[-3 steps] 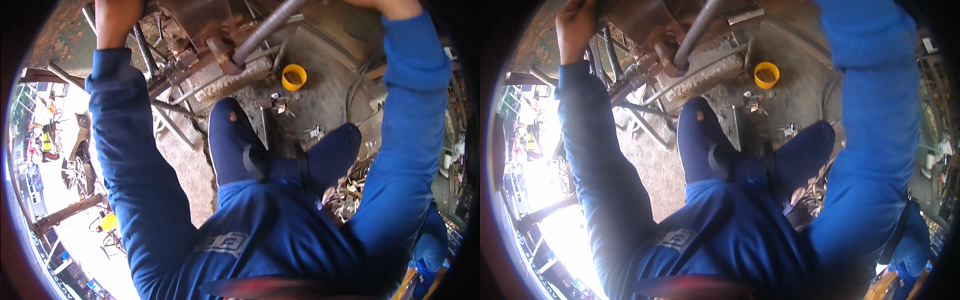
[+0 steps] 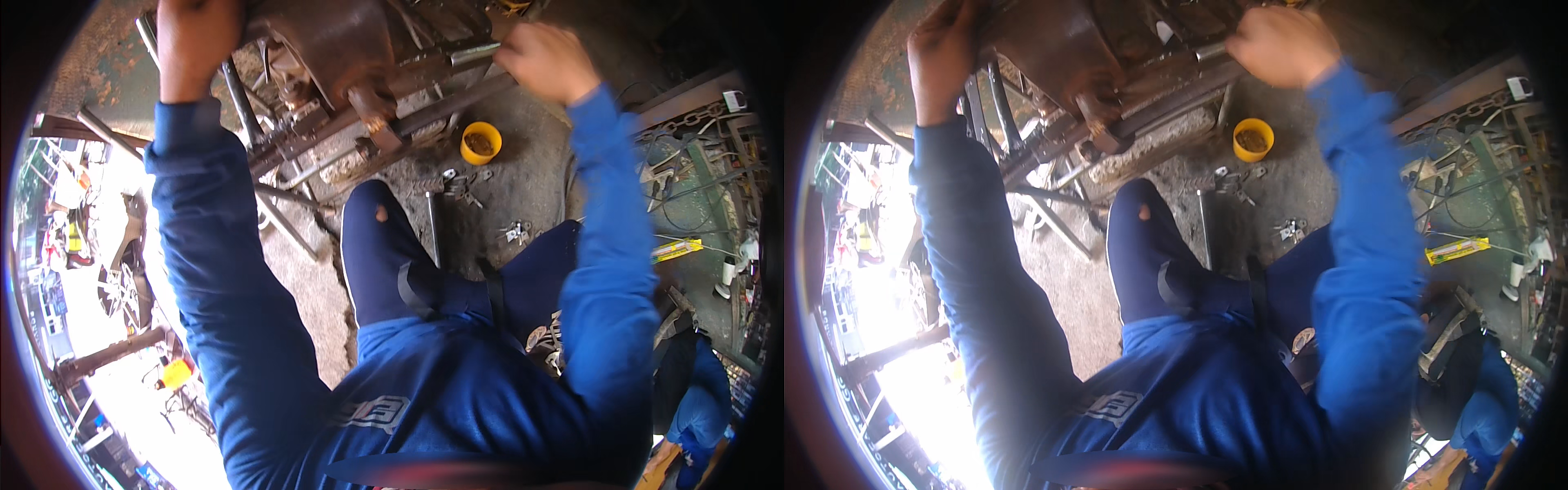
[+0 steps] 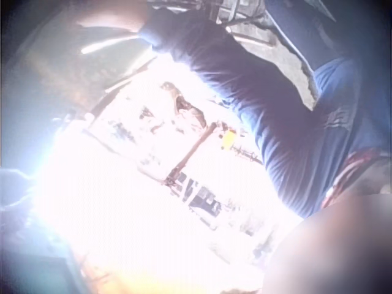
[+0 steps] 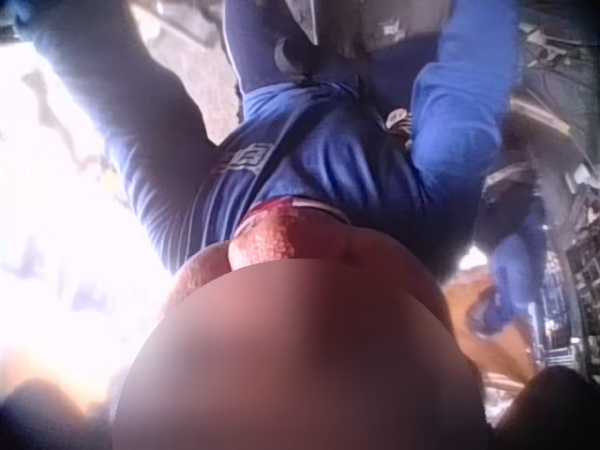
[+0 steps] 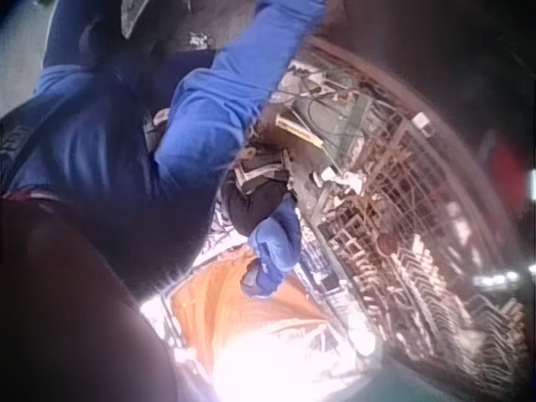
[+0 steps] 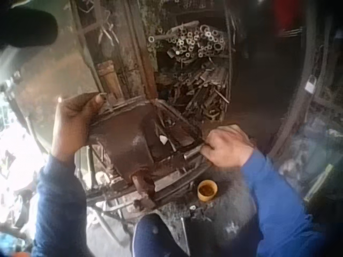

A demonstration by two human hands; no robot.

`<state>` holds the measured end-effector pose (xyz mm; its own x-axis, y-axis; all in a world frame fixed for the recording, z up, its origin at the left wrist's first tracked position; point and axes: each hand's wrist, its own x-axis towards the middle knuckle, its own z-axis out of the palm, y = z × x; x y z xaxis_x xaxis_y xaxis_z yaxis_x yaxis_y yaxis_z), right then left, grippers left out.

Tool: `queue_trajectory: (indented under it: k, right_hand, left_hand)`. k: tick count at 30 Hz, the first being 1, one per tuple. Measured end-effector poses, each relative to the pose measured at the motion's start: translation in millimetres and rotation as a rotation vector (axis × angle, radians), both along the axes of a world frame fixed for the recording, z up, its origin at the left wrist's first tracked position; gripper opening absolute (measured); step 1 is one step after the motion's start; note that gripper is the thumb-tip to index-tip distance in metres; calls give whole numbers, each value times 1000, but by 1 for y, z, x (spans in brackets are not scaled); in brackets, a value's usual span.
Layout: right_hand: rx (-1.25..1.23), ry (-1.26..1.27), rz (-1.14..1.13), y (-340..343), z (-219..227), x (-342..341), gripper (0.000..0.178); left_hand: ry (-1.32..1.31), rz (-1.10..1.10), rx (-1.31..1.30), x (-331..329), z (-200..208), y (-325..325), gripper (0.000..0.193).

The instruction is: The person uses a hammer and metal rod to repeatedly strike a metal frame clamped in a vise. They then retrieve pliers and use them to bend a small metal piece on the floor.

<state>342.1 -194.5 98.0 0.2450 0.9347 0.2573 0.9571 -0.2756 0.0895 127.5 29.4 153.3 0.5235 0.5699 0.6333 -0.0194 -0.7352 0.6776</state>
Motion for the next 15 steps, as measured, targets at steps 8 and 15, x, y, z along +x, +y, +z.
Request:
queue_trajectory:
  k: [8, 15]
  right_hand:
    - [-165, -39, 30, -6, 30, 21, 35]
    - [5, -7, -15, 6, -16, 6, 19]
  left_hand:
    - [36, 61, 137, -6, 18, -32, 28]
    - [66, 153, 267, -4, 12, -36, 28]
